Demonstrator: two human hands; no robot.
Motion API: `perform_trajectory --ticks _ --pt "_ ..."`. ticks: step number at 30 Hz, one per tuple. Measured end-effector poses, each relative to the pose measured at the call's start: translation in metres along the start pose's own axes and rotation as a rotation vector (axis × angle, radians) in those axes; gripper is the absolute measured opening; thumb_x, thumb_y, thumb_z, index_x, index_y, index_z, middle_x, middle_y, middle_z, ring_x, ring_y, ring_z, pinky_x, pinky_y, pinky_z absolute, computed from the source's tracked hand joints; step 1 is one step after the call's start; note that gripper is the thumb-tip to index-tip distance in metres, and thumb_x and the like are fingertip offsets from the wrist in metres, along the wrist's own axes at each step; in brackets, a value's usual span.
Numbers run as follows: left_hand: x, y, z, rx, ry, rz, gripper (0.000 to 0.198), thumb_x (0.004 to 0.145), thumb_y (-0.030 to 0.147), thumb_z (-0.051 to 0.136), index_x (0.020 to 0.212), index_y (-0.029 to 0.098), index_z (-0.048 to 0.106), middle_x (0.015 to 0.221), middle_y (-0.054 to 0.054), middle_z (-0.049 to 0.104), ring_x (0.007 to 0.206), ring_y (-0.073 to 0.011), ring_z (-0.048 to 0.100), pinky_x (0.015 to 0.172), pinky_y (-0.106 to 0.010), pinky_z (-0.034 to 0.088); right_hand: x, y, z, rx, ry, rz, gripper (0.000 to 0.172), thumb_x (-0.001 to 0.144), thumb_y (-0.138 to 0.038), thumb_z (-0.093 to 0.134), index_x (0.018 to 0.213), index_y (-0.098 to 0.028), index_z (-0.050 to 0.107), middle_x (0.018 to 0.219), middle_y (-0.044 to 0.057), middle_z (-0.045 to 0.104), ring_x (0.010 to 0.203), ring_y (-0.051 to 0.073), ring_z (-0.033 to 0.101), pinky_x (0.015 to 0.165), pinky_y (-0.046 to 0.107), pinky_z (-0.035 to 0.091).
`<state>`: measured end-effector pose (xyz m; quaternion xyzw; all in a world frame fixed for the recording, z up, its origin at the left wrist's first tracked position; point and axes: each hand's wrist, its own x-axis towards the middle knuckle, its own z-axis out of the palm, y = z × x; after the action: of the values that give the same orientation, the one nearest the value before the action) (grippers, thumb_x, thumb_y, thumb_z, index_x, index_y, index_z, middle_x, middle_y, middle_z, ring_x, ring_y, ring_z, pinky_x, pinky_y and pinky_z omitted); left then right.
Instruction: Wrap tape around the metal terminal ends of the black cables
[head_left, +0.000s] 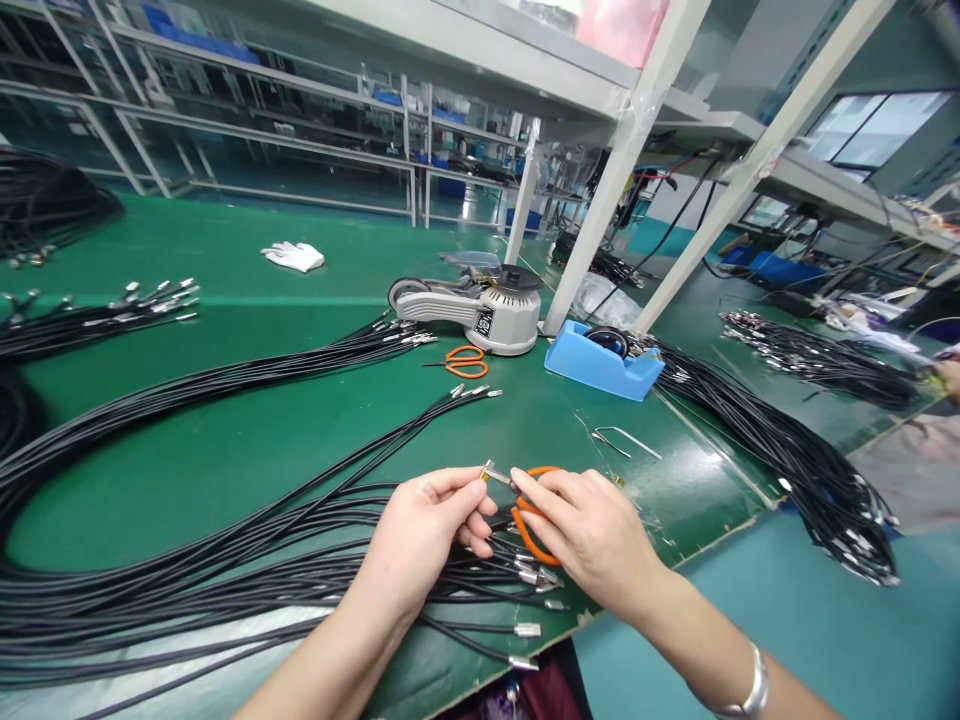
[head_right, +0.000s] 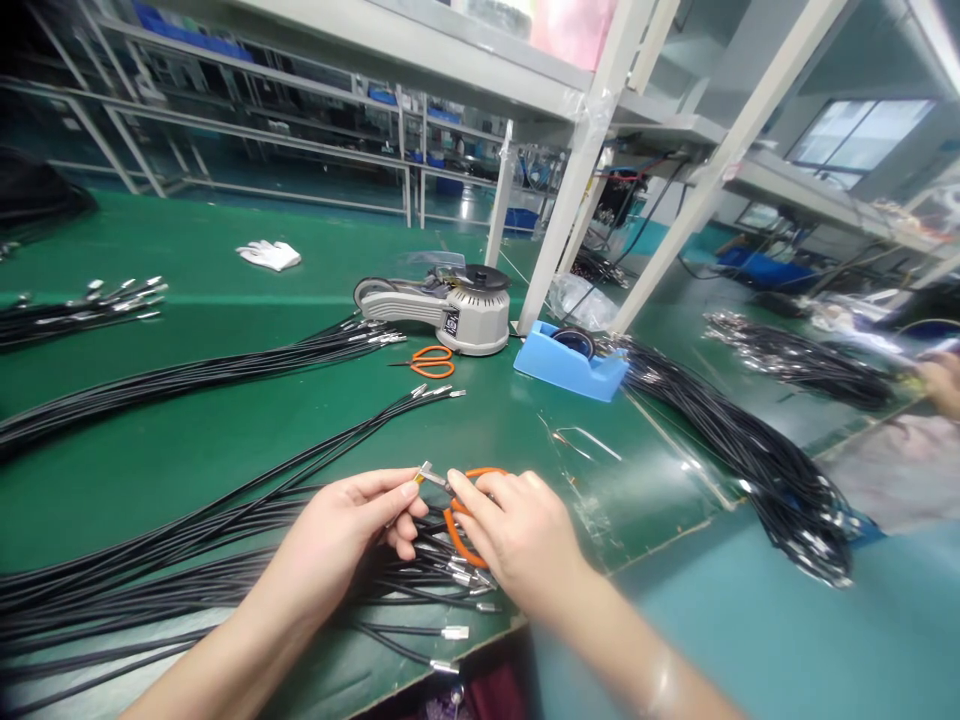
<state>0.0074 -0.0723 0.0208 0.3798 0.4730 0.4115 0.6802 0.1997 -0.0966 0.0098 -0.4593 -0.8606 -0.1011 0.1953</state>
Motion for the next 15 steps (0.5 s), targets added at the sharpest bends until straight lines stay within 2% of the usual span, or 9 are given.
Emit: perform_trajectory --ticks 8,10,12,15 --pt "0.001 -0.003 -0.001 0.007 -0.006 0.013 0.027 0.070 0.027 0.068 0.089 0.009 0.067 0.061 -0.001 0.065 0.042 -0.0084 0.056 0.047 -0.021 0.047 -0.001 -0.003 0.006 0.007 0.016 -0.003 0.034 0.093 -0.022 0.047 0.125 -0.017 0.056 0.094 0.008 0.070 0.074 0.017 0.058 0.065 0.031 0.039" --pt "0.001 -0.002 -0.001 0.009 -0.006 0.024 0.028 0.069 0.028 0.068 0.089 0.008 0.066 0.061 -0.001 0.064 0.042 -0.0080 0.053 0.043 -0.021 0.045 -0.002 0.001 0.004 0.056 0.038 0.043 0.034 0.093 -0.024 0.047 0.125 -0.018 0.056 0.095 0.007 0.069 0.076 0.017 0.059 0.067 0.031 0.041" --pt "0.001 -0.001 0.000 0.019 0.008 0.026 0.031 0.069 0.029 0.068 0.092 0.009 0.065 0.061 -0.001 0.063 0.041 -0.0066 0.049 0.037 -0.017 0.038 -0.007 0.014 0.002 0.100 0.079 0.175 0.034 0.093 -0.027 0.046 0.124 -0.020 0.057 0.099 0.007 0.069 0.081 0.018 0.061 0.072 0.031 0.043" --pt "0.000 0.002 0.001 0.036 0.023 -0.008 0.039 0.070 0.031 0.067 0.104 0.012 0.061 0.060 0.001 0.062 0.040 -0.0040 0.042 0.035 -0.013 0.026 -0.022 0.058 -0.003 0.036 0.067 0.511 0.035 0.091 -0.034 0.046 0.122 -0.024 0.058 0.101 0.007 0.068 0.085 0.021 0.063 0.072 0.033 0.047"
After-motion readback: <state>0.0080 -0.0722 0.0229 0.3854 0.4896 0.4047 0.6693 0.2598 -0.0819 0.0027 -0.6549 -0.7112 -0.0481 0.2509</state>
